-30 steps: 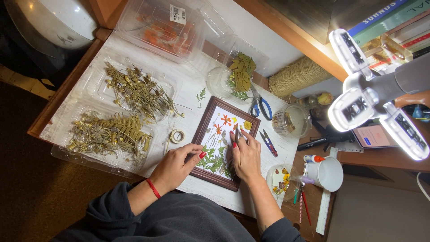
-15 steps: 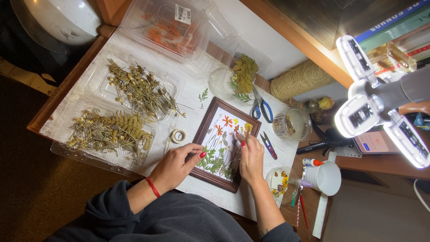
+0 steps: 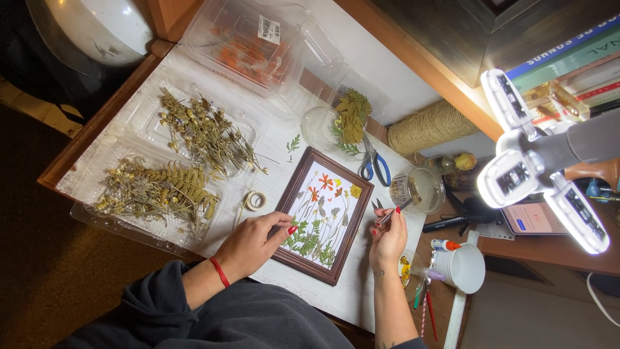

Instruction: Arranging and securing pressed dried flowers and leaves inside a small picture frame.

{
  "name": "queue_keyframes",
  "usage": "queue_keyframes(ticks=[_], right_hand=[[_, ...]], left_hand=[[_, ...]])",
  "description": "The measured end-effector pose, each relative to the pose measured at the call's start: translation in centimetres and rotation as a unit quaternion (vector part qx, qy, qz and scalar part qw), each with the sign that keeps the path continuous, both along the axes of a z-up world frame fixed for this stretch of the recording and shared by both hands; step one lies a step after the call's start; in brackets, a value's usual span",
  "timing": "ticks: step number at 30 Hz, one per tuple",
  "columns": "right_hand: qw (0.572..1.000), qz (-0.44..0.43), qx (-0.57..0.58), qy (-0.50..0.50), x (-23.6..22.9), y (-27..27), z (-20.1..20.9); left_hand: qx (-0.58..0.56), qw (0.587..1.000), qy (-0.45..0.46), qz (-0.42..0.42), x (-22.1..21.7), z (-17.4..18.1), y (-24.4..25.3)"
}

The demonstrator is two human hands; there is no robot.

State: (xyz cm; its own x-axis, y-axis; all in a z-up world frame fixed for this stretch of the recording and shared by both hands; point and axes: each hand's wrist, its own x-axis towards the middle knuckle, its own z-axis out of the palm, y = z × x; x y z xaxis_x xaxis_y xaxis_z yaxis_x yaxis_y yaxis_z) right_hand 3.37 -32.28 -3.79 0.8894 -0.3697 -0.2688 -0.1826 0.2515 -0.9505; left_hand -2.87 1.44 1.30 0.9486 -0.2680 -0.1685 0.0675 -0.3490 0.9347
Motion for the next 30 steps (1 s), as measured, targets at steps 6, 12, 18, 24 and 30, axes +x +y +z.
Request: queue_keyframes(ticks=[6, 12, 18, 24, 30], right_hand=[[0.999, -0.036, 0.027, 0.016, -0.4, -1.1, -1.3], [0.996, -0.063, 0.038, 0.041, -0.3, -0.8, -0.5], [0.997, -0.049, 0.035, 0.04, 0.0, -2.0, -2.2], [0.998, -0.042, 0.025, 0.04, 0.0, -1.5, -1.4], [0.994, 0.018, -0.106, 0.022, -0.8, -0.8, -1.6]], left_hand=[[-0.006, 1.0, -0.003, -0.001, -0.1, 0.4, 0.0], [0.017, 1.0, -0.005, 0.006, -0.3, 0.1, -0.3], [0.065, 0.998, 0.02, -0.015, -0.2, 0.5, -0.5], [0.095, 0.994, 0.029, -0.042, -0.3, 0.7, -0.6], [0.079, 0.996, -0.023, -0.027, -0.6, -0.7, -0.9]])
